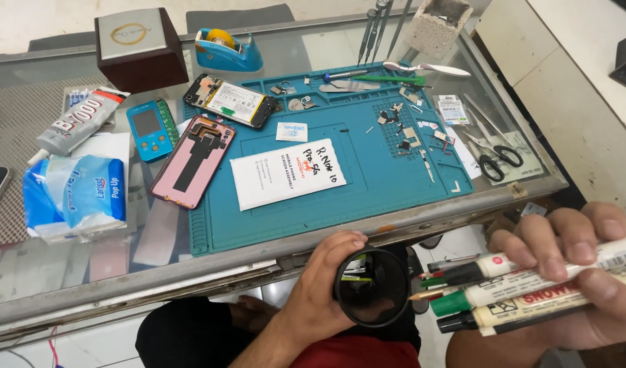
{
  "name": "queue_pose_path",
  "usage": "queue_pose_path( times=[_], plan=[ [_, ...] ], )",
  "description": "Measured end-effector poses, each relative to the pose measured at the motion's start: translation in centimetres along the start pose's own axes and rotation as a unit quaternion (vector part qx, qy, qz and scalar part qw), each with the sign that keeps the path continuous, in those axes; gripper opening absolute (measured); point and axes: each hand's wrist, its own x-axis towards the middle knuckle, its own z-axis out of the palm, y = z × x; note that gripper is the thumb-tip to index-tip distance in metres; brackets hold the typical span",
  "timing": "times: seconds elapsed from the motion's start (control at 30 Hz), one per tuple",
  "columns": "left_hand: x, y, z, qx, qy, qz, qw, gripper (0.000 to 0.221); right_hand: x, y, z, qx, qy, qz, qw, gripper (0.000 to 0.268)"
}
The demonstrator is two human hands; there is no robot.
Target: Disassembling a smartphone to inspect and clean internal components like the battery and screen frame.
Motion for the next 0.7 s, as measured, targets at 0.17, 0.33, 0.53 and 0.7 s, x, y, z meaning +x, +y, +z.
queue_pose_path(
  times=[0.17,0.33,0.53,0.7],
  plan=[
    [0.4,0.2,-0.3,0.0,-0.011,-0.012,1.0,0.067,0.1,0.5,0.0,0.001,-0.02,0.012,1.0,0.035],
    [0.1,0.2,-0.1,0.022,-0.039,-0.034,0.998,0.071,-0.5,3.5,0.9,-0.135,-0.15,0.008,0.979,0.037],
    [0.5,1.6,0.0,0.071,-0.036,-0.067,0.995,0.07,-0.7,5.3,4.9,-0.301,-0.164,0.022,0.939,0.033],
    [0.6,1.6,-0.1,0.085,-0.049,-0.119,0.988,0.073,-0.3,7.6,3.9,-0.383,-0.163,0.027,0.909,0.027]
  ],
)
